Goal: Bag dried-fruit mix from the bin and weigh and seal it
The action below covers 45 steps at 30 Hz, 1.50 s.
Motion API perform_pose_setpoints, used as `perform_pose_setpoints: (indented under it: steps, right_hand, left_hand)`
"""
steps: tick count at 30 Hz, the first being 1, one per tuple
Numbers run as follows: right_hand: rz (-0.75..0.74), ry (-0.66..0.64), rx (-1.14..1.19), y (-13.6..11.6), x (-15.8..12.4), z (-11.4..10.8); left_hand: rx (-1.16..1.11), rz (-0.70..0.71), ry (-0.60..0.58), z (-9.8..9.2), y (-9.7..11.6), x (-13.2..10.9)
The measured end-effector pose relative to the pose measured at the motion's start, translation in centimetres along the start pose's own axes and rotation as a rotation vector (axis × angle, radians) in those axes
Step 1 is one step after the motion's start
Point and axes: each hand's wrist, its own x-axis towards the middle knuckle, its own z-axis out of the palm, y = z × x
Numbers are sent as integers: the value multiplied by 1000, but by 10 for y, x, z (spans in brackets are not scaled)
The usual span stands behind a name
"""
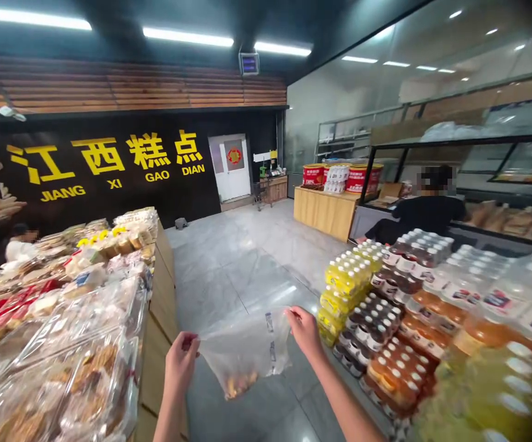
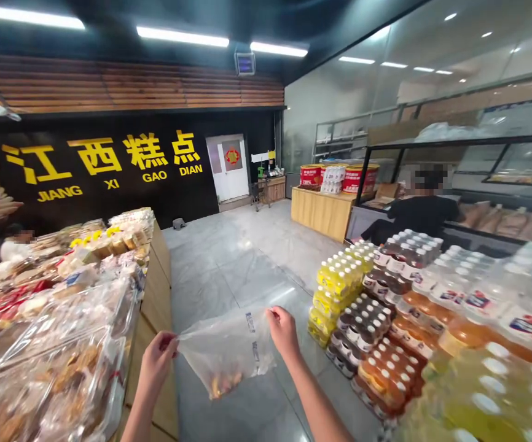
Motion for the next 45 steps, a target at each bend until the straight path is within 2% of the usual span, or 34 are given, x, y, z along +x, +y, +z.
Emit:
perform_pose_setpoints:
  steps: [3, 6, 11, 14, 19, 24, 30, 35, 39, 42, 45]
  right_hand:
    - [21, 3, 4, 15, 70, 29]
    - [65, -15, 7, 38, 138, 59]
    - [197, -32, 38, 88, 253, 110]
    - [186, 7, 35, 112, 323, 130]
    - [247, 67, -18, 140, 434, 151]
    - [243, 188, -112, 177, 552, 174]
    - [255, 172, -62, 242, 711, 200]
    - [235, 146, -42, 281, 855, 209]
    - [211, 141, -63, 306, 969, 211]
    - [210, 147, -58, 333, 1051, 215]
    - [205, 150, -73, 366, 1132, 221]
  left_hand:
    - [-7, -22, -2, 21, -14, 75]
    - [-24, -49, -29, 48, -36, 154]
    - [5, -32, -176, 107, -70, 305]
    - [17, -9, -250, 146, -74, 402]
    - [64, 38, -366, 215, -59, 550]
    - [58, 61, -430, 292, -60, 683]
    - [1, 43, -484, 392, -72, 836]
    - [-28, -23, -444, 473, -49, 954]
    - [-31, -7, -418, 538, -30, 1045]
    - [-22, 19, -423, 592, -30, 1117]
    - [-32, 44, -482, 650, -37, 1195]
